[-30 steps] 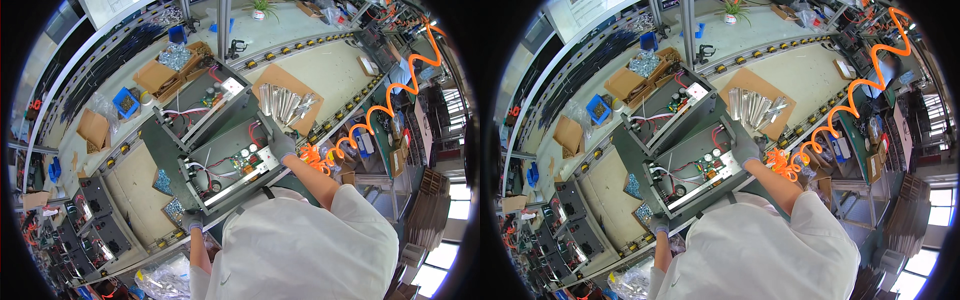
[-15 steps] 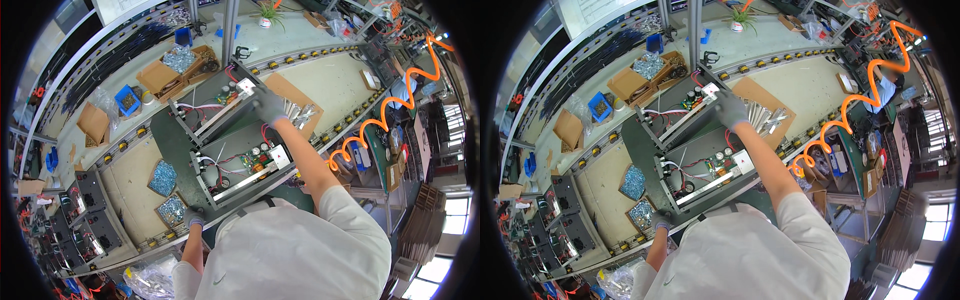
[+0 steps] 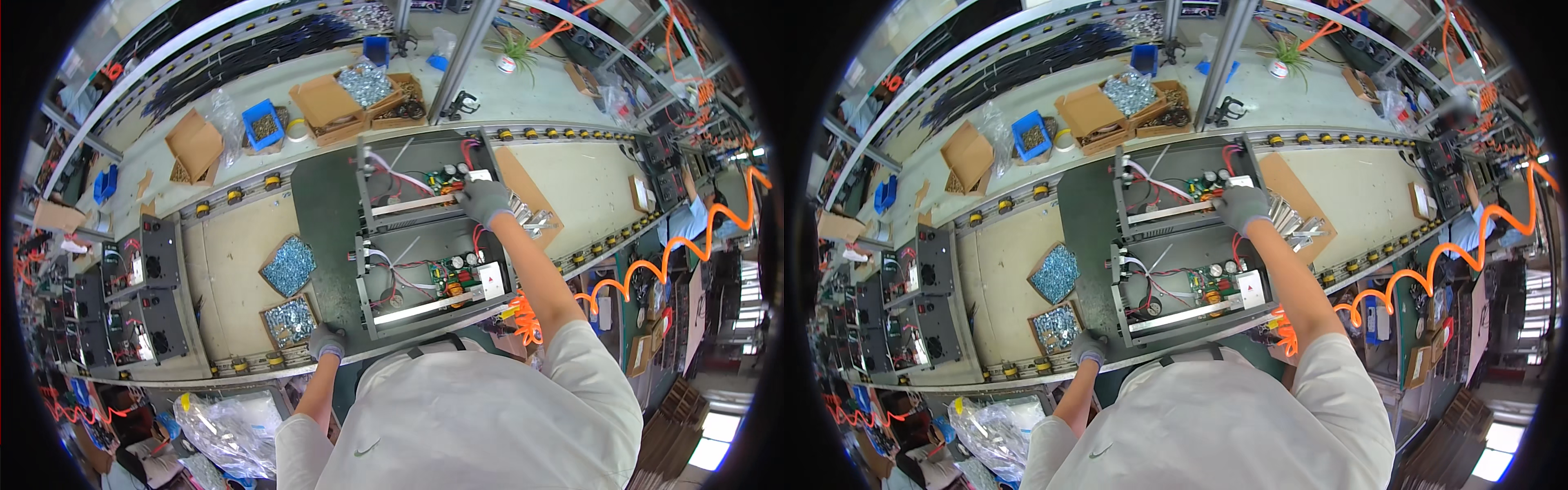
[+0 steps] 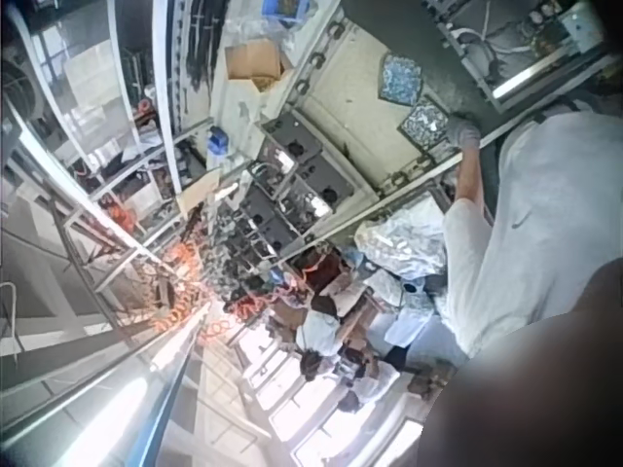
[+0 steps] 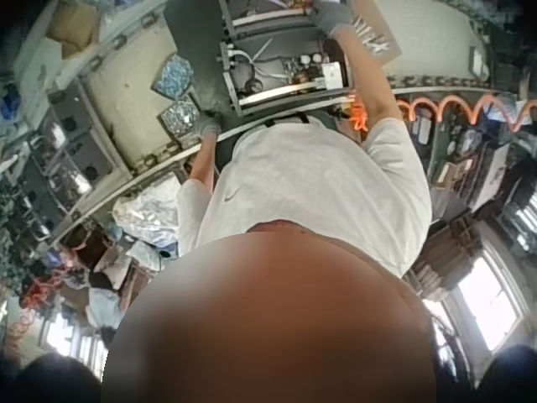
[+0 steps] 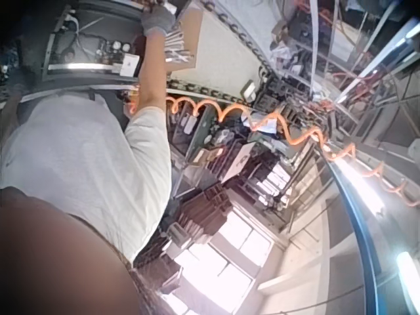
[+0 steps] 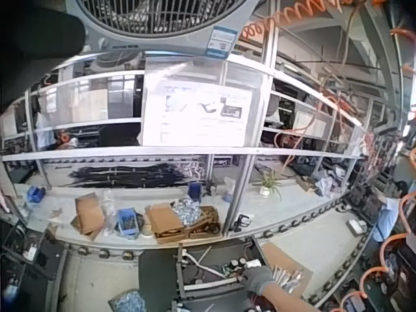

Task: Assembling components and wiring inside a solar inverter housing on a production line.

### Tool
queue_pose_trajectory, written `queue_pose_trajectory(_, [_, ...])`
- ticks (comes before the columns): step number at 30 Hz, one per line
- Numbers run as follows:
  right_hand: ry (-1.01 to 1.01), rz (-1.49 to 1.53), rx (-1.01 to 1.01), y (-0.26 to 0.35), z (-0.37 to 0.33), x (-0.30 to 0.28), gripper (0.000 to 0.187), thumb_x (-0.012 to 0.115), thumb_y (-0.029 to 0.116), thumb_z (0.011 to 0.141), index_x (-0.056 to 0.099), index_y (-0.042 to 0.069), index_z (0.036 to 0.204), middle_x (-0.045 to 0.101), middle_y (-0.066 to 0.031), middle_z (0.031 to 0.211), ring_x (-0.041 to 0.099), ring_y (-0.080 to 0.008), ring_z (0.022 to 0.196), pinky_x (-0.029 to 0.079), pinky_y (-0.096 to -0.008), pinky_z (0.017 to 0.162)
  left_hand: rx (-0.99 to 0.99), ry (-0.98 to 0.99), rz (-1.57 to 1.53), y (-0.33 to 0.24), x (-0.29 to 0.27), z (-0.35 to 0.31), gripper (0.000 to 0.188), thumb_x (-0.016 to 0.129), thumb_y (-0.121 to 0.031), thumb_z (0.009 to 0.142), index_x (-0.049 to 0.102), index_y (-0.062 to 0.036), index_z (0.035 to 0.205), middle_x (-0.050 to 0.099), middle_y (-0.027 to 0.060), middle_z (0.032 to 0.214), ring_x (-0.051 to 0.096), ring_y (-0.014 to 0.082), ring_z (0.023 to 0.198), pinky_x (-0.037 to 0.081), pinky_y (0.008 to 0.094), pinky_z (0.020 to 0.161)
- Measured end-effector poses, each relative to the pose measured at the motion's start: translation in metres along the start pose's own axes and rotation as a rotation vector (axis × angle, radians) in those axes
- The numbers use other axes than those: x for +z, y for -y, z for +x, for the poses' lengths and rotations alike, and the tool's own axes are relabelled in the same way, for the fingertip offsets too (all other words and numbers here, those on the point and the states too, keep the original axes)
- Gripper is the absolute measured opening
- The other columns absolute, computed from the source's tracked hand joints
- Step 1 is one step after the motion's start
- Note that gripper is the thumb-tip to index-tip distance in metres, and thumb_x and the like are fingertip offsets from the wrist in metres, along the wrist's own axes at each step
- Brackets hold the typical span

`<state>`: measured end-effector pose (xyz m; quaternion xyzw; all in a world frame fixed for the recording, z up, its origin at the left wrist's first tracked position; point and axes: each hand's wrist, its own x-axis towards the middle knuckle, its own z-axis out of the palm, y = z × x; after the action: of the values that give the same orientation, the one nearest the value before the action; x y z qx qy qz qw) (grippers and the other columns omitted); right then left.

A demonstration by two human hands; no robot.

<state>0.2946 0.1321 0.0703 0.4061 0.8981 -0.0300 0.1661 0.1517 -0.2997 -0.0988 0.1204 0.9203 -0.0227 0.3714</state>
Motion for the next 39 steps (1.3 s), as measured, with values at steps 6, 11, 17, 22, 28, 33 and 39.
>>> queue_pose_trajectory(6, [-0.264, 0.134, 0.014, -0.038, -0.013, 0.021, 0.032, 0.061, 0.037, 0.090, 0.072, 0.009, 0.101, 0.068, -0.0151, 0.094, 0.065, -0.0354, 0.094, 0.050, -0.0481, 0.083, 0.117, 0.078, 0.040, -0.031, -0.005, -0.007, 0.037, 0.073, -0.035, 0.082, 0.072, -0.0121, 0.110, 0.070, 0.0141, 0.114, 0.068, 0.0297, 0.108, 0.055, 0.0402, 0.089])
queue_pose_trajectory(11, [-0.488, 0.400, 0.186, -0.089, -0.043, 0.016, 0.032, 0.067, 0.027, 0.088, 0.066, 0.010, 0.116, 0.066, -0.0138, 0.116, 0.064, -0.0327, 0.108, 0.050, -0.0414, 0.091, 0.337, 0.131, -0.015, -0.080, 0.052, -0.002, 0.027, 0.069, -0.027, 0.081, 0.075, -0.0116, 0.102, 0.071, 0.0186, 0.107, 0.069, 0.0341, 0.103, 0.055, 0.0426, 0.088])
queue_pose_trajectory(17, [-0.653, 0.483, -0.012, -0.080, -0.068, -0.009, 0.024, 0.061, 0.021, 0.093, 0.066, 0.004, 0.110, 0.066, -0.0135, 0.107, 0.064, -0.0271, 0.100, 0.049, -0.0365, 0.086, 1.049, 0.089, 0.146, -0.224, 0.182, 0.023, 0.022, 0.066, -0.024, 0.075, 0.078, -0.0115, 0.089, 0.073, 0.0167, 0.094, 0.072, 0.0320, 0.088, 0.057, 0.0412, 0.076])
queue_pose_trajectory(22, [-0.579, 0.297, -0.480, 0.018, -0.067, -0.015, 0.020, 0.059, 0.017, 0.089, 0.063, 0.003, 0.102, 0.063, -0.0180, 0.109, 0.061, -0.0391, 0.102, 0.049, -0.0426, 0.089, 1.209, 0.269, -0.169, -0.251, 0.118, -0.003, 0.046, 0.056, -0.024, 0.086, 0.061, -0.0104, 0.130, 0.064, 0.0179, 0.125, 0.060, 0.0359, 0.117, 0.046, 0.0442, 0.101])
queue_pose_trajectory(28, [-0.359, 0.513, -0.637, 0.077, -0.064, 0.057, 0.022, 0.064, 0.011, 0.086, 0.064, 0.005, 0.107, 0.063, -0.0157, 0.108, 0.062, -0.0323, 0.098, 0.050, -0.0392, 0.086, 0.714, -0.211, -0.472, -0.125, -0.012, 0.036, 0.048, 0.059, -0.028, 0.088, 0.056, -0.0158, 0.134, 0.063, 0.0172, 0.120, 0.060, 0.0380, 0.111, 0.046, 0.0462, 0.099])
queue_pose_trajectory(33, [-0.011, 0.756, -0.584, 0.147, -0.087, 0.115, 0.029, 0.064, 0.008, 0.088, 0.061, 0.005, 0.117, 0.062, -0.0072, 0.109, 0.059, -0.0191, 0.087, 0.049, -0.0323, 0.080, 0.086, -0.374, -0.355, 0.071, -0.100, 0.071, 0.038, 0.061, -0.025, 0.086, 0.063, -0.0142, 0.123, 0.064, 0.0149, 0.120, 0.061, 0.0333, 0.111, 0.051, 0.0449, 0.091])
queue_pose_trajectory(39, [0.077, 0.480, -0.833, 0.233, -0.120, 0.117, 0.027, 0.066, 0.013, 0.084, 0.062, 0.009, 0.111, 0.063, -0.0139, 0.109, 0.064, -0.0303, 0.089, 0.052, -0.0396, 0.078, -0.315, -0.466, -0.293, 0.248, -0.130, 0.101, 0.039, 0.062, -0.026, 0.086, 0.062, -0.0116, 0.122, 0.063, 0.0149, 0.122, 0.060, 0.0316, 0.114, 0.051, 0.0427, 0.090])
